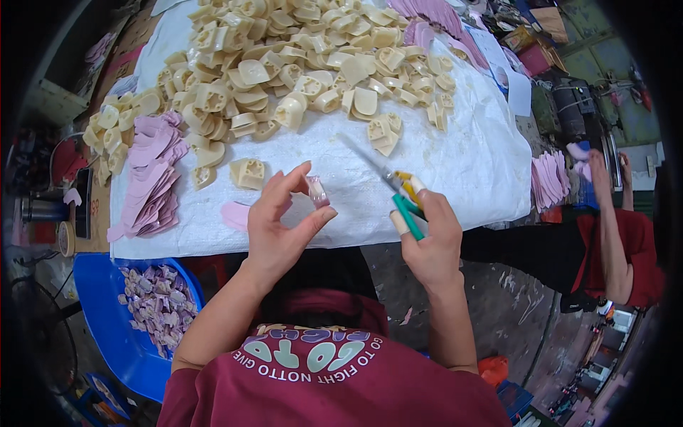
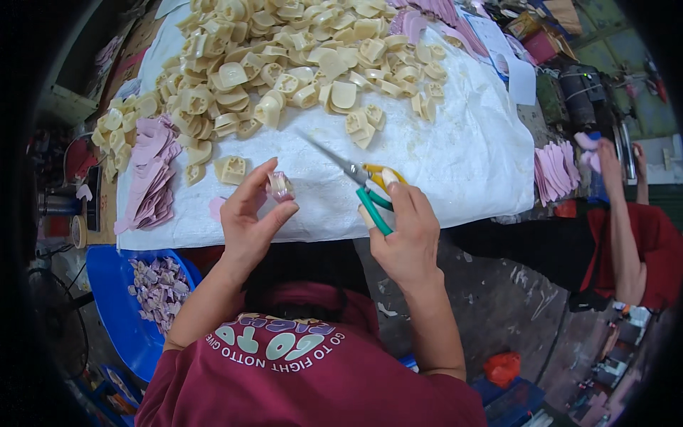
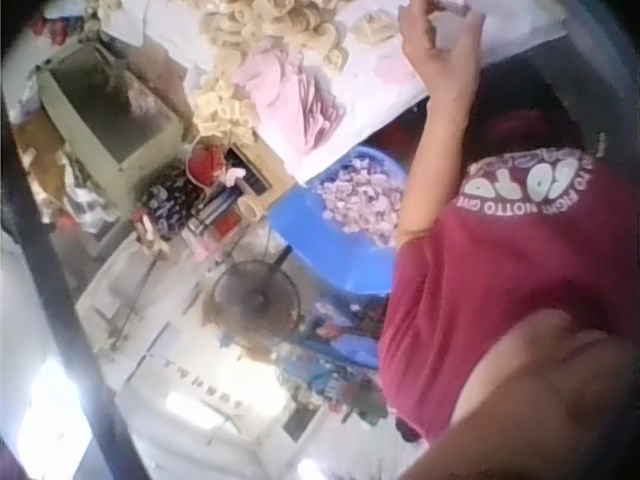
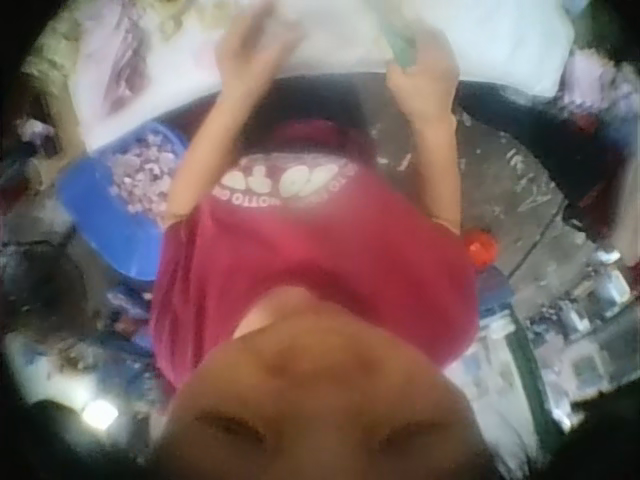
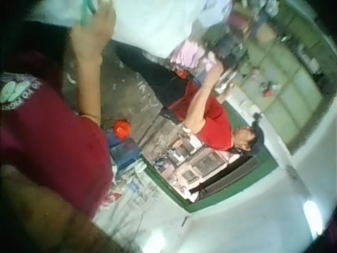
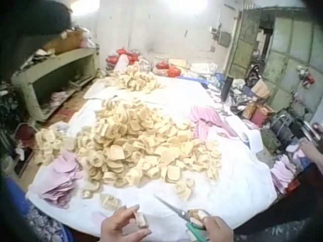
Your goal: The person assembles small plastic components by hand, inserting a pink foam piece into a beige plastic housing. They repeatedly pick up the parts, align them, and press them together. Towards the end, they use scissors to trim the excess foam from the assembled unit.
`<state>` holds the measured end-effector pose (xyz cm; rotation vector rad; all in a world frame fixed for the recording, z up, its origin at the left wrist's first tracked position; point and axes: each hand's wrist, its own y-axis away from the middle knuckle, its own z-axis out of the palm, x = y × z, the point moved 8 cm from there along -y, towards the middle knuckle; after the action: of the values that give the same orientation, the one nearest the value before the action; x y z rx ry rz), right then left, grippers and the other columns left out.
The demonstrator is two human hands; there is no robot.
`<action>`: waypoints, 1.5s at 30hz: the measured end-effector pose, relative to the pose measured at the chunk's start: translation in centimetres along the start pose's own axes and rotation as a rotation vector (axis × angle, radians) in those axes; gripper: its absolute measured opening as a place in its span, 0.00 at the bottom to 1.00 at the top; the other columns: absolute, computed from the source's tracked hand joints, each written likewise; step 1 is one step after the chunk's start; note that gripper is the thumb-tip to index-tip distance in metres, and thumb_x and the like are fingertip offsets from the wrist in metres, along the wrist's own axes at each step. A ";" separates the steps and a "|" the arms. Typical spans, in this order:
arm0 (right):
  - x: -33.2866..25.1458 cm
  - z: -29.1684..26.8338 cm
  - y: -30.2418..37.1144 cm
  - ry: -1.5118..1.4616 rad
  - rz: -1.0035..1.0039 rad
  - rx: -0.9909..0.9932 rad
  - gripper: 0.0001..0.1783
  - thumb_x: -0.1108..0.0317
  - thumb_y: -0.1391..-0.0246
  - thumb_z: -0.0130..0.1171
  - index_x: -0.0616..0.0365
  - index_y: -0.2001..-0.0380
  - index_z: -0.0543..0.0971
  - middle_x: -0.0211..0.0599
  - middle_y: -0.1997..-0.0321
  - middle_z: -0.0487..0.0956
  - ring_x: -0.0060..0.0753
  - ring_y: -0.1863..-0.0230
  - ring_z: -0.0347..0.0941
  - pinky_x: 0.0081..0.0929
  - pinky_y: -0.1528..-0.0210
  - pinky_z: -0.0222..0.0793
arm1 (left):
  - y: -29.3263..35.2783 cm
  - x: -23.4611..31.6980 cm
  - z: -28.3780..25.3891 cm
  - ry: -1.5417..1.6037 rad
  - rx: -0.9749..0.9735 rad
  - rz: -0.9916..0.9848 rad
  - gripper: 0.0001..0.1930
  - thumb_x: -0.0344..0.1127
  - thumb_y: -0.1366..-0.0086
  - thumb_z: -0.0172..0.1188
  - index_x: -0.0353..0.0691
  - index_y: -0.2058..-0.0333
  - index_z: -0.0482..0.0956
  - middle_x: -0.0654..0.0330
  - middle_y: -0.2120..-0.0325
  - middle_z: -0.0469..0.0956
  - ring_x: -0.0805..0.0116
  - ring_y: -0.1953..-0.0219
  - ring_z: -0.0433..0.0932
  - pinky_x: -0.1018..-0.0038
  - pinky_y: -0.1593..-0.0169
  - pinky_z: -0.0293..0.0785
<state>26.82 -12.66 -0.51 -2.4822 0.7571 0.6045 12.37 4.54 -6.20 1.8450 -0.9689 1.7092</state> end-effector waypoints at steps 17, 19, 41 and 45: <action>-4.2 4.2 -5.4 -0.726 0.031 0.035 0.23 0.68 0.55 0.67 0.63 0.54 0.77 0.42 0.52 0.75 0.37 0.53 0.72 0.30 0.52 0.67 | -4.4 -0.9 -1.5 0.637 -0.218 -0.164 0.26 0.34 0.45 0.68 0.33 0.48 0.74 0.58 0.59 0.79 0.68 0.57 0.78 0.71 0.48 0.71; -6.5 4.5 -7.3 -0.753 -0.052 0.010 0.19 0.69 0.54 0.66 0.62 0.57 0.78 0.39 0.55 0.77 0.34 0.54 0.72 0.27 0.53 0.67 | -4.3 -0.2 -1.6 0.642 -0.224 -0.136 0.21 0.28 0.41 0.64 0.33 0.48 0.75 0.60 0.60 0.80 0.73 0.57 0.77 0.75 0.50 0.72; -7.3 7.2 -8.8 -0.882 -0.018 -0.333 0.06 0.77 0.50 0.61 0.67 0.67 0.80 0.36 0.65 0.79 0.23 0.64 0.75 0.20 0.60 0.72 | -4.8 -0.2 -2.9 0.787 -0.352 -0.232 0.16 0.42 0.32 0.54 0.36 0.54 0.77 0.59 0.62 0.81 0.73 0.59 0.79 0.75 0.54 0.74; -7.6 6.4 -9.2 -0.735 -0.069 -0.284 0.06 0.77 0.52 0.62 0.68 0.69 0.80 0.35 0.70 0.79 0.22 0.67 0.75 0.19 0.64 0.71 | -5.3 -0.1 -3.7 0.616 -0.326 -0.265 0.13 0.35 0.34 0.56 0.34 0.55 0.78 0.58 0.62 0.81 0.72 0.61 0.81 0.77 0.57 0.77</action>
<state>24.91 0.62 1.27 -2.2324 0.3061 1.5599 13.86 10.73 -5.01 1.0788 -0.6581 1.6760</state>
